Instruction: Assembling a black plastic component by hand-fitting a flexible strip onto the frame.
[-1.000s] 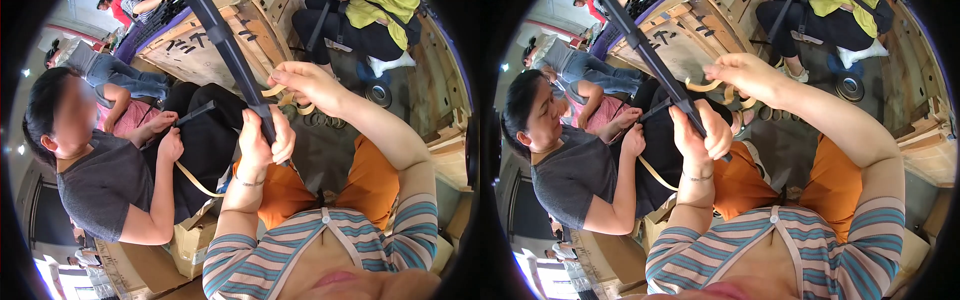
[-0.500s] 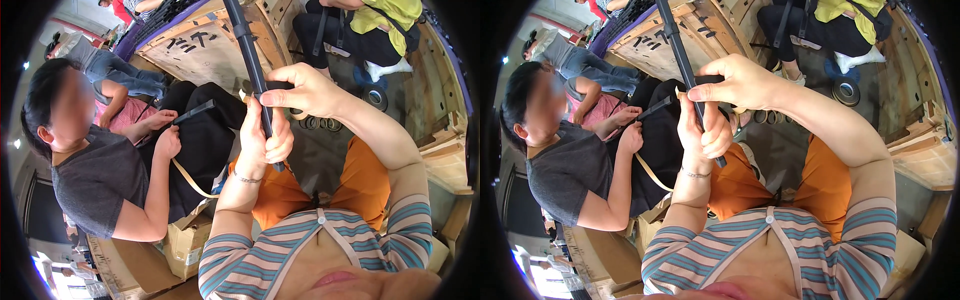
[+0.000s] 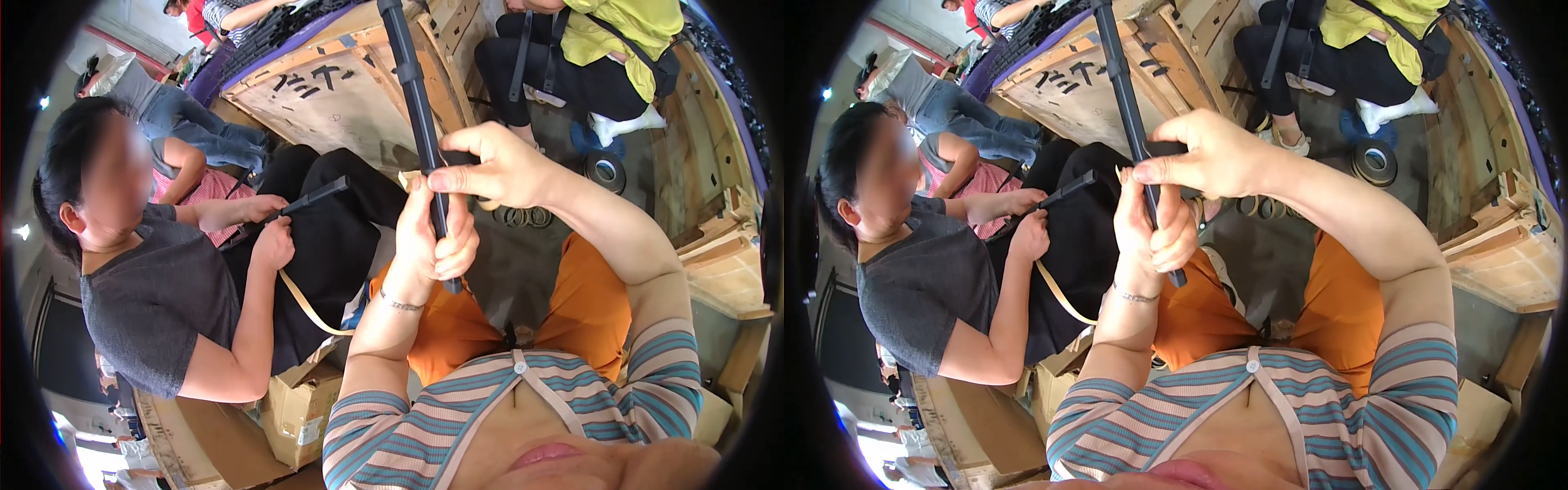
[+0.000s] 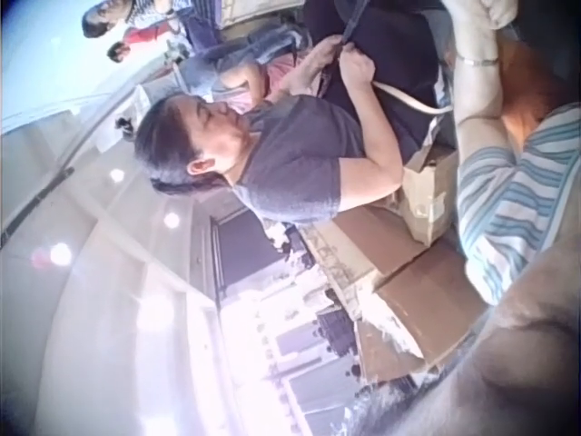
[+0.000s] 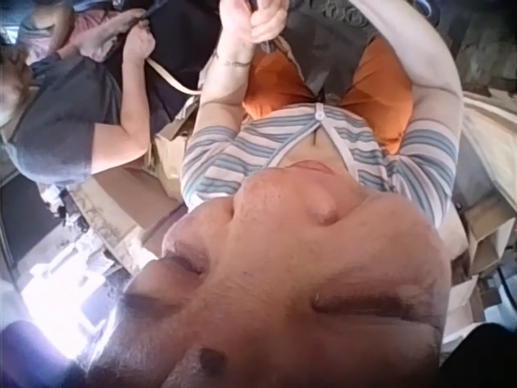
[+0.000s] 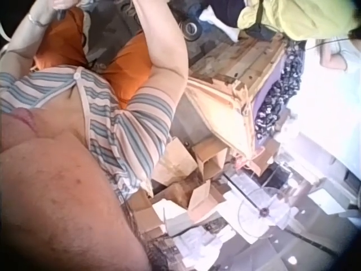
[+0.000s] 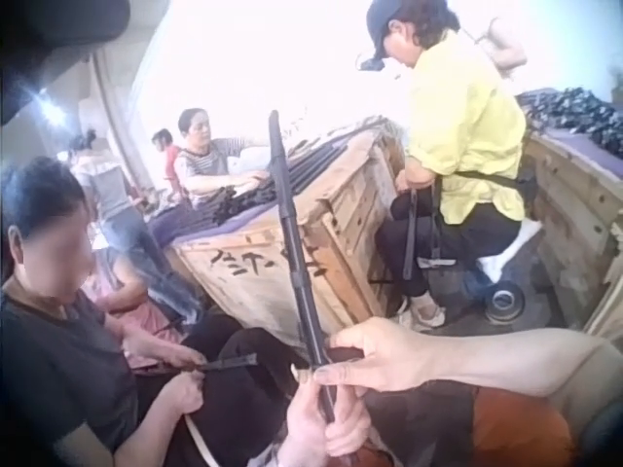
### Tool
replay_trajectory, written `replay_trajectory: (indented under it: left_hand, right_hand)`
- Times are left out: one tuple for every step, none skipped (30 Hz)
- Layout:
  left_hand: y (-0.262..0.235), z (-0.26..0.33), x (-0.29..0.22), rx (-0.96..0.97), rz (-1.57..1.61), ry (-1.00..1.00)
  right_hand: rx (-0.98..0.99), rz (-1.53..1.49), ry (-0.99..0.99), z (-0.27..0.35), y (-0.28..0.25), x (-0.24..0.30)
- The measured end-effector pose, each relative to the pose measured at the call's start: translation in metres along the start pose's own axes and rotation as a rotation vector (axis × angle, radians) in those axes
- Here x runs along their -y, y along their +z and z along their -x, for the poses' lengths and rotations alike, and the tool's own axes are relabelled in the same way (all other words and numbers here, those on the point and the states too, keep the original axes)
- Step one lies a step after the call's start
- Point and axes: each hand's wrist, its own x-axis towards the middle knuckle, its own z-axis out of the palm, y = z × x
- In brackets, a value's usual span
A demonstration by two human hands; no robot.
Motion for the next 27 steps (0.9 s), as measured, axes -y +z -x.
replay_trajectory:
  left_hand:
    - [-0.001, 0.001, 0.001, -0.012, 0.008, -0.01]
    - [-0.001, 0.001, 0.003, -0.001, -0.002, -0.014]
    - [0.001, 0.002, 0.006, -0.006, -0.025, -0.016]
    - [0.001, 0.002, 0.008, 0.002, -0.065, -0.019]
    - [0.001, 0.002, 0.009, 0.009, -0.105, -0.021]
    - [0.0, 0.003, 0.01, 0.018, -0.114, -0.02]
    - [0.002, 0.003, 0.01, 0.009, -0.147, -0.012]
    - [0.003, 0.003, 0.011, 0.011, -0.166, -0.008]
    - [0.004, 0.003, 0.011, 0.015, -0.186, -0.005]
    - [0.005, 0.005, 0.012, -0.015, -0.162, -0.02]
    - [0.005, 0.005, 0.012, -0.012, -0.17, -0.013]
    - [0.003, 0.004, 0.012, 0.099, -0.077, -0.052]
    - [0.003, 0.003, 0.012, 0.21, 0.015, -0.092]
    - [0.004, 0.003, 0.013, 0.198, 0.036, -0.093]
    - [0.004, 0.003, 0.012, 0.198, 0.032, -0.09]
    - [0.002, 0.002, 0.009, 0.09, -0.097, -0.052]
    - [0.002, 0.001, 0.007, -0.02, -0.225, -0.013]
    - [0.003, -0.003, 0.006, -0.09, -0.382, 0.07]
    - [0.004, -0.006, 0.005, -0.161, -0.539, 0.153]
    - [0.003, -0.006, 0.002, -0.209, -0.62, 0.195]
    - [0.001, -0.006, -0.001, -0.26, -0.705, 0.239]
    - [-0.003, -0.006, -0.003, -0.329, -0.763, 0.295]
    - [-0.006, -0.008, -0.007, -0.388, -0.771, 0.33]
    - [-0.005, -0.01, -0.011, -0.442, -0.8, 0.348]
    - [-0.004, -0.014, -0.016, -0.495, -0.828, 0.366]
    - [-0.009, -0.017, -0.02, -0.523, -0.844, 0.385]
    - [-0.011, -0.02, -0.025, -0.528, -0.853, 0.387]
  right_hand:
    - [0.039, -0.063, 0.09, 0.003, -0.003, 0.002]
    - [0.029, -0.037, 0.085, 0.005, -0.003, 0.004]
    - [0.022, -0.013, 0.08, 0.007, -0.005, 0.006]
    - [0.059, 0.012, -0.076, 0.003, -0.007, -0.007]
    - [0.081, 0.05, -0.078, 0.005, -0.011, -0.008]
    - [0.087, 0.033, -0.035, 0.008, -0.01, -0.001]
    - [0.093, 0.015, 0.009, 0.011, -0.009, 0.004]
    - [0.1, 0.021, 0.005, 0.009, -0.011, 0.0]
    - [0.115, 0.07, -0.072, 0.007, -0.013, -0.007]
    - [0.13, 0.118, -0.15, 0.006, -0.016, -0.012]
    - [0.136, 0.123, -0.156, 0.007, -0.018, -0.014]
    - [0.156, 0.06, -0.155, 0.008, -0.019, -0.014]
    - [0.176, -0.004, -0.153, 0.008, -0.019, -0.015]
    - [0.12, 0.068, -0.196, 0.004, -0.017, -0.021]
    - [0.123, 0.069, -0.199, 0.002, -0.016, -0.024]
    - [0.079, 0.069, -0.175, 0.0, -0.015, -0.026]
    - [0.034, 0.069, -0.15, -0.003, -0.014, -0.029]
    - [-0.042, 0.017, -0.048, -0.004, -0.017, -0.036]
    - [-0.041, 0.018, -0.05, -0.003, -0.021, -0.041]
    - [-0.06, 0.076, 0.036, -0.001, -0.027, -0.046]
    - [-0.078, 0.131, 0.118, -0.001, -0.032, -0.053]
    - [-0.07, 0.119, 0.117, -0.001, -0.036, -0.061]
    - [-0.069, 0.118, 0.111, 0.002, -0.041, -0.064]
    - [-0.071, 0.167, 0.16, 0.005, -0.041, -0.063]
    - [-0.073, 0.216, 0.209, 0.008, -0.042, -0.064]
    - [-0.062, 0.229, 0.204, 0.011, -0.046, -0.068]
    - [-0.053, 0.28, 0.157, 0.012, -0.048, -0.073]
